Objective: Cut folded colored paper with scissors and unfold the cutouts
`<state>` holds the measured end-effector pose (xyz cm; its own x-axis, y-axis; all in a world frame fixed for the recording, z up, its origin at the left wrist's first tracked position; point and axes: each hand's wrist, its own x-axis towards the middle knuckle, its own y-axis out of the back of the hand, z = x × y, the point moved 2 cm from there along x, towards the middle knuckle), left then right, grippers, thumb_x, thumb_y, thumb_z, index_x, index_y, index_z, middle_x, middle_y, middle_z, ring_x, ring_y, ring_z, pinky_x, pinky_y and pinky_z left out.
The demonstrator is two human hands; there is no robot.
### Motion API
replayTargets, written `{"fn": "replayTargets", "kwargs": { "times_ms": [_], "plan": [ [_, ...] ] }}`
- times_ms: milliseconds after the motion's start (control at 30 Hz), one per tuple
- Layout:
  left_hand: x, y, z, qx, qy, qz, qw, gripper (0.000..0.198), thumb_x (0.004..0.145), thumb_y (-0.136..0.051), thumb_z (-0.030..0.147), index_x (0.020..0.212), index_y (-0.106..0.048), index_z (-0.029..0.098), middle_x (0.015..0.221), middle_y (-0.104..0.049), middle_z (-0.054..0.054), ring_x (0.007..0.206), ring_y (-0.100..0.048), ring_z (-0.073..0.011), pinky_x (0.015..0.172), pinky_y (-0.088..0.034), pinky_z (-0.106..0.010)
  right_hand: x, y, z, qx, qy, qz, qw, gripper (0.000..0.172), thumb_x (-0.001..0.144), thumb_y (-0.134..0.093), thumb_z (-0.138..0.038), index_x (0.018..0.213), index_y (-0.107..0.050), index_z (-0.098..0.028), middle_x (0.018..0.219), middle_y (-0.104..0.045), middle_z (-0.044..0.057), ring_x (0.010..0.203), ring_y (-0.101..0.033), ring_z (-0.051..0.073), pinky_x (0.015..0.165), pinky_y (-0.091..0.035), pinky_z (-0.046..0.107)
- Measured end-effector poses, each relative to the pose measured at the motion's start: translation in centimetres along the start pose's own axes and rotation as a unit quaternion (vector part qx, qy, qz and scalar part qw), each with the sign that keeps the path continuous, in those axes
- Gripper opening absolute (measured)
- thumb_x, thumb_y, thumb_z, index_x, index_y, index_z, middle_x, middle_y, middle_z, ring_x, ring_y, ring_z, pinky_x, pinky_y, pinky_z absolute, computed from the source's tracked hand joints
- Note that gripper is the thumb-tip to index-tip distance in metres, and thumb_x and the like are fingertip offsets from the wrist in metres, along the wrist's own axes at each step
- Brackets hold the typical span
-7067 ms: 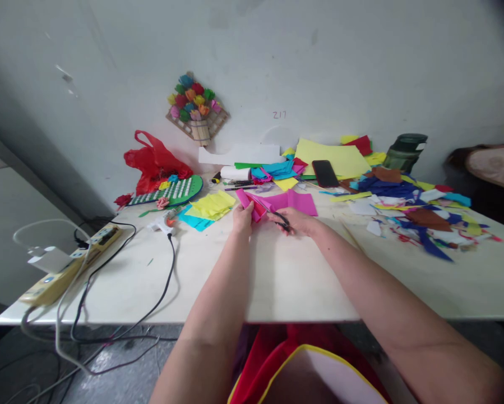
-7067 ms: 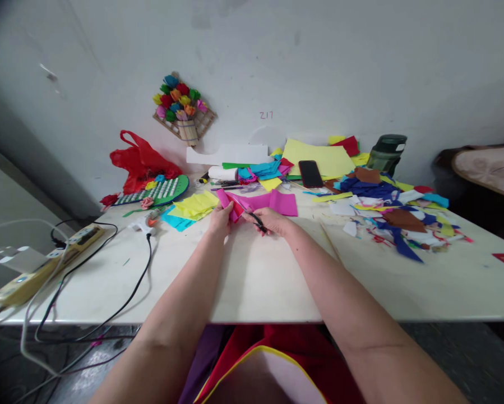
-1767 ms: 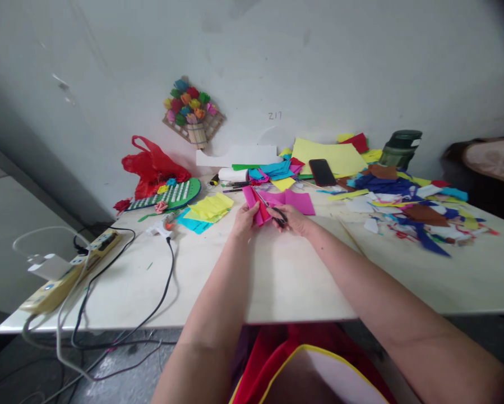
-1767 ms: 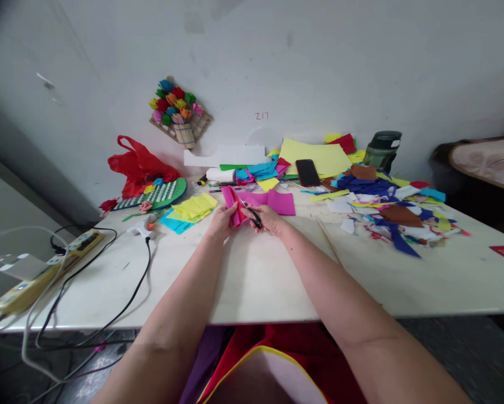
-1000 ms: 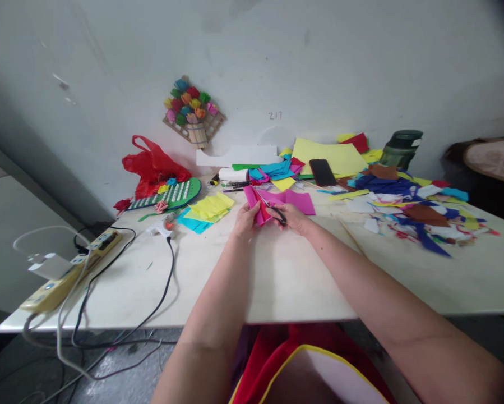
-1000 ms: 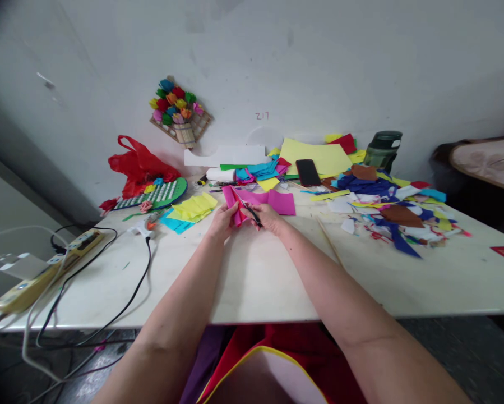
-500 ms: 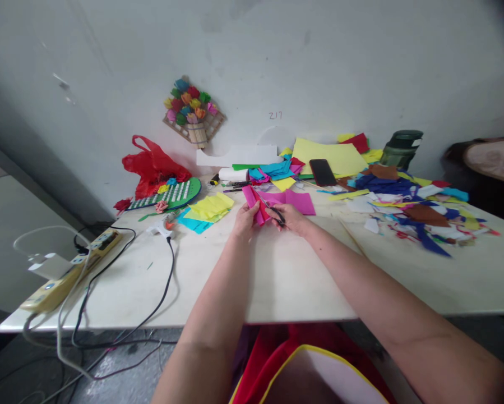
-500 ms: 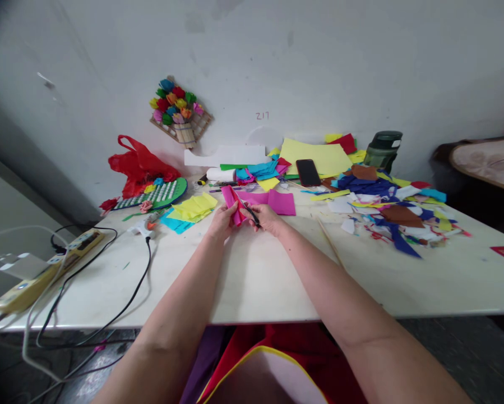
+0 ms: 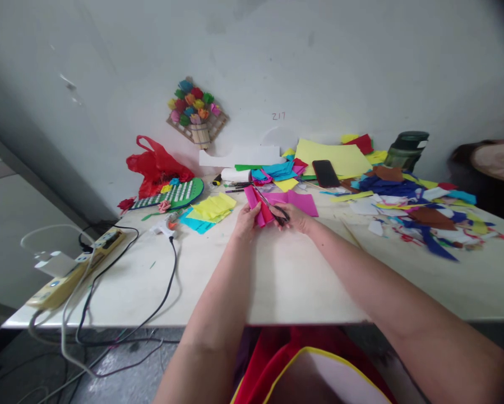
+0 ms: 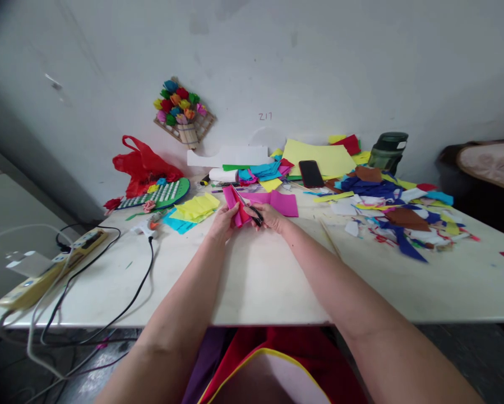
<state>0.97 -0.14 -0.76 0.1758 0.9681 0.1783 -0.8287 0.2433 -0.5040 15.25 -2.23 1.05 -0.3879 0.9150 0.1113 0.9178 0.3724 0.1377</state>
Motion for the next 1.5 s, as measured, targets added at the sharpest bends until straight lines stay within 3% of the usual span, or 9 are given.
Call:
{"fn": "replayTargets", "kwargs": {
  "times_ms": [300, 600, 900, 1100, 1500],
  "plan": [
    [0.2, 0.3, 0.1, -0.033, 0.013, 0.022, 0.999, 0.023, 0.070, -0.070, 0.023, 0.087, -0.059, 0.012, 0.077, -0.067, -0.006, 0.063, -0.062, -0.0132, 0.063, -0.049, -0.025, 1.1, -0.1, -0.7, -0.014, 0.005, -0.016, 1.000, 0.029, 0.081, -0.056, -0.044, 0.079, -0.055, -0.015, 0.046, -0.058, -0.001, 0.034, -0.053, 0.009, 0.027, -0.028, 0.015],
    [0.3, 0.5, -0.2, -0.053, 0.024, 0.032, 0.998, 0.018, 0.073, -0.067, 0.022, 0.086, -0.061, 0.010, 0.075, -0.067, -0.007, 0.062, -0.062, -0.0145, 0.064, -0.049, -0.027, 0.8, -0.9, -1.2, 0.021, -0.025, 0.027, 0.999, 0.020, 0.077, -0.062, -0.034, 0.082, -0.055, -0.015, 0.041, -0.054, -0.004, 0.031, -0.048, 0.008, 0.027, -0.032, 0.015],
    [0.3, 0.5, 0.0, -0.062, 0.028, 0.050, 0.996, 0.019, 0.071, -0.069, 0.021, 0.086, -0.062, 0.012, 0.076, -0.067, -0.006, 0.068, -0.063, -0.0151, 0.070, -0.050, -0.029, 1.4, -0.6, -0.5, 0.045, -0.012, 0.022, 0.999, 0.027, 0.071, -0.066, -0.038, 0.081, -0.054, -0.016, 0.041, -0.054, -0.005, 0.031, -0.047, 0.008, 0.029, -0.038, 0.016],
    [0.2, 0.6, 0.0, -0.045, 0.038, 0.067, 0.996, 0.018, 0.070, -0.070, 0.021, 0.083, -0.062, 0.012, 0.072, -0.066, -0.004, 0.061, -0.060, -0.0131, 0.062, -0.050, -0.026, 1.9, -0.4, 0.3, 0.062, 0.018, 0.051, 0.997, 0.031, 0.062, -0.071, -0.036, 0.081, -0.058, -0.015, 0.047, -0.055, -0.006, 0.037, -0.051, 0.009, 0.033, -0.043, 0.018],
    [0.2, 0.1, 0.1, -0.068, 0.048, 0.091, 0.992, 0.009, 0.070, -0.068, 0.013, 0.074, -0.061, 0.011, 0.064, -0.064, -0.003, 0.058, -0.060, -0.0120, 0.066, -0.050, -0.026, 1.8, -0.4, 0.4, 0.035, 0.036, 0.062, 0.997, 0.026, 0.065, -0.071, -0.037, 0.075, -0.059, -0.015, 0.047, -0.051, -0.006, 0.035, -0.043, 0.006, 0.031, -0.038, 0.017]
  ]
}}
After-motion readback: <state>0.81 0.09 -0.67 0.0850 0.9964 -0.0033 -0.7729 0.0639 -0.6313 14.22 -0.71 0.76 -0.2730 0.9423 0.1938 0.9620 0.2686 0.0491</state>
